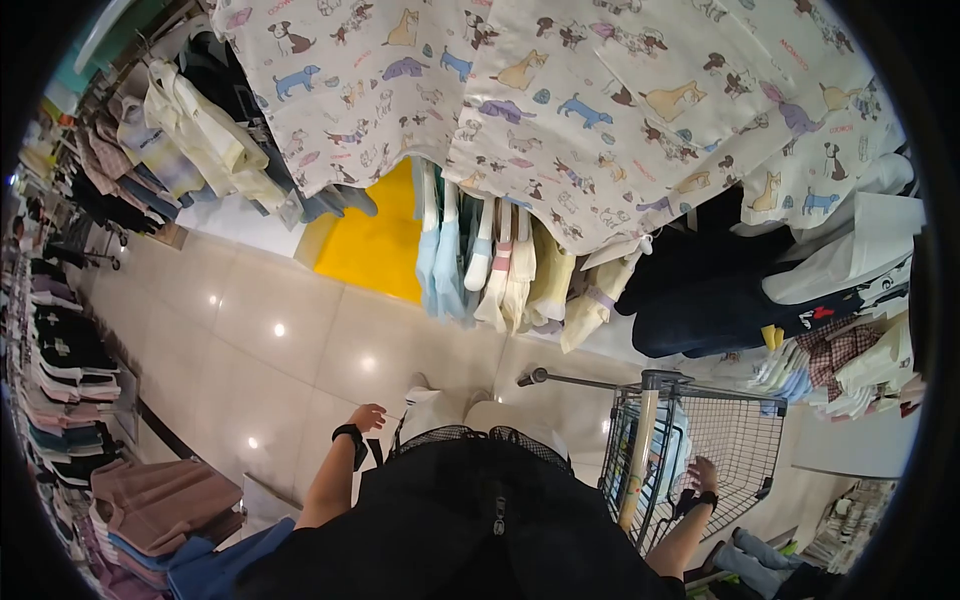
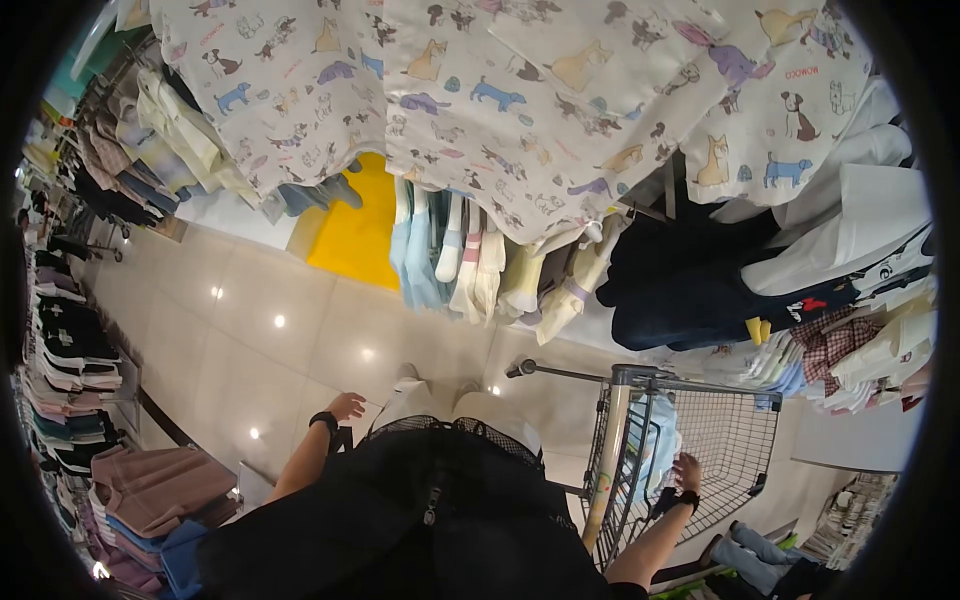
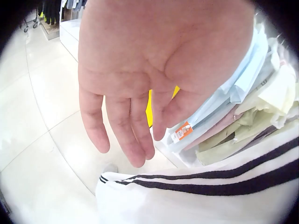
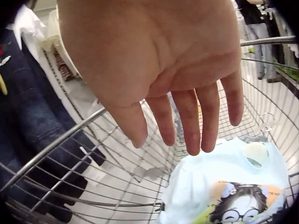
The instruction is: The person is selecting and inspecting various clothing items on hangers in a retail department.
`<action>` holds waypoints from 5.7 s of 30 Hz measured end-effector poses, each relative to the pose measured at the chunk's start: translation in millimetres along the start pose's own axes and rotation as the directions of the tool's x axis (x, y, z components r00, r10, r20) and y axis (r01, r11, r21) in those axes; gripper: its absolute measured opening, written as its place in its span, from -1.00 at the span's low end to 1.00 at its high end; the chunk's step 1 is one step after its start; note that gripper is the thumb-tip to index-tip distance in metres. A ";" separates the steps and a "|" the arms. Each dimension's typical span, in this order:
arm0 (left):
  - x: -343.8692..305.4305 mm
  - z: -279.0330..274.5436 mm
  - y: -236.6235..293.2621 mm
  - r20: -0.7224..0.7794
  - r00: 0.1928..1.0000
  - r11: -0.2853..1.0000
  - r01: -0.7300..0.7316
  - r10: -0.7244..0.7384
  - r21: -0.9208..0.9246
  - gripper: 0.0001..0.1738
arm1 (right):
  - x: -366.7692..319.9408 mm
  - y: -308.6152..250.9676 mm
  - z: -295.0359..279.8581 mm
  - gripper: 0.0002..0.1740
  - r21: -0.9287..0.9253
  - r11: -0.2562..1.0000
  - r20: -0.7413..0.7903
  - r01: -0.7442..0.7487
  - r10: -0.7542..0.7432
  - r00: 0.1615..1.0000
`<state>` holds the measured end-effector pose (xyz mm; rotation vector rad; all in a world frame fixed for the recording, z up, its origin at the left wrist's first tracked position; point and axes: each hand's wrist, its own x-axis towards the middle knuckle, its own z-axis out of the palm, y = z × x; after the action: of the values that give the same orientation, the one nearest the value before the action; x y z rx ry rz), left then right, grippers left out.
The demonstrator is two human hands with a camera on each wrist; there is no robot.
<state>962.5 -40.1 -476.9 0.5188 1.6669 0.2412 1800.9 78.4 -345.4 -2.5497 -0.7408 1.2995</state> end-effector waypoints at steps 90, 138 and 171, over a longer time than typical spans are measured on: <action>22.5 -3.1 7.9 0.108 0.991 0.983 -0.063 0.082 -0.170 -0.62 | -141.4 -150.9 32.5 -0.44 0.086 0.870 -0.422 0.485 -0.409 0.809; -8.0 -228.4 -212.2 -0.013 0.985 0.911 0.154 -0.172 -0.382 -0.58 | -308.1 -223.7 290.7 -0.72 0.262 0.947 0.068 0.188 -0.212 0.975; 107.9 -634.8 -86.4 0.119 0.993 0.997 -0.016 0.024 -0.070 -0.58 | -477.7 -286.2 541.8 -0.22 -0.321 0.940 -0.647 0.112 -0.304 0.700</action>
<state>316.1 20.2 -503.4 0.4895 1.5318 0.2757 1033.8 48.4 -225.2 -2.7233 -1.0199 0.1126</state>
